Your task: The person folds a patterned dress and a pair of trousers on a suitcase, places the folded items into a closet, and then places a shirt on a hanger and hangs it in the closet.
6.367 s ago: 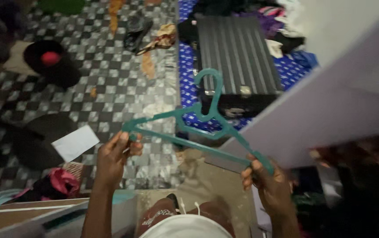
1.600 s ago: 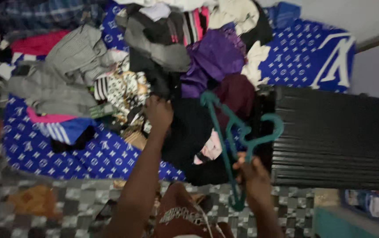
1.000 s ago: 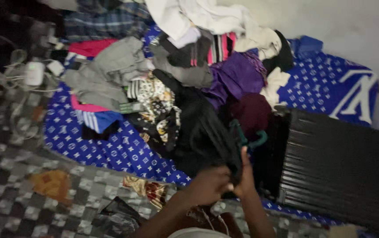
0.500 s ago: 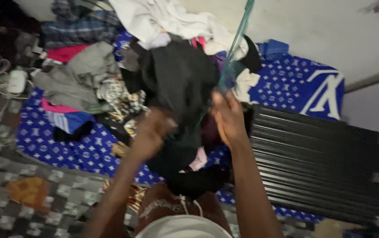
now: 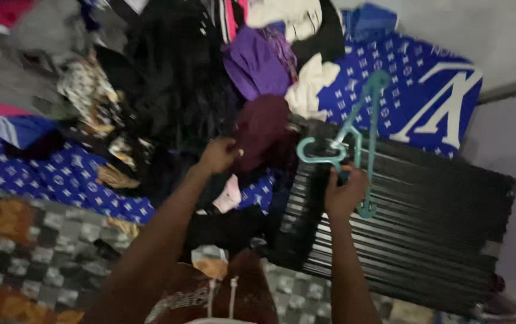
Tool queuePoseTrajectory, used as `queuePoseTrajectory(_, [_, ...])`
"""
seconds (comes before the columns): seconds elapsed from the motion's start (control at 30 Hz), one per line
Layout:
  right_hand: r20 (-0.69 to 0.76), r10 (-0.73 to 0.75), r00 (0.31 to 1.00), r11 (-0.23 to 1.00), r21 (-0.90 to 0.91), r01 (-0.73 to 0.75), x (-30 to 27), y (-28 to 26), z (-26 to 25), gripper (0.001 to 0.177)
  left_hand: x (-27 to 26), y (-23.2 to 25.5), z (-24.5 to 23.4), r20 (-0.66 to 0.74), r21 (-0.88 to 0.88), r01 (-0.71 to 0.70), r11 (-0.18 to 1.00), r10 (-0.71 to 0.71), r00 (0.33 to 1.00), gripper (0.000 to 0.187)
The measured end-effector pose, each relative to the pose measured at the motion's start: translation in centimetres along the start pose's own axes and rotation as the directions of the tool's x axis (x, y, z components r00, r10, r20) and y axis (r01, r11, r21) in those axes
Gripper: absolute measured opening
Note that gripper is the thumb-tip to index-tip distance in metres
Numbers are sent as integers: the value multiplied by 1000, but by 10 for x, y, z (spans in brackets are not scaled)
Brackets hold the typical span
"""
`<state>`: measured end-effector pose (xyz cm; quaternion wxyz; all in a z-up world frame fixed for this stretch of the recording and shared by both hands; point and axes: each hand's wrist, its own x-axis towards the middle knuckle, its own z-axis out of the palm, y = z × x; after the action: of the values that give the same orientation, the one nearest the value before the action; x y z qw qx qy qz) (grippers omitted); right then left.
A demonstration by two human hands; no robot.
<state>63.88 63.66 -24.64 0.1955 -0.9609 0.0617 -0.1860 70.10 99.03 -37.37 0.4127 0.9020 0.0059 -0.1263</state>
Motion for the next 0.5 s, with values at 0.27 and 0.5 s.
queuePoseTrajectory(0.27, [-10,-54,998,994,-91,53,-18,11,32,47,72,-75,142,-340,171,-38,984,95,935,123])
queuePoseTrajectory(0.5, [-36,-102,994,977,-190,93,-22,23,45,36,69,-68,186,31,-740,245,626,-331,943,39])
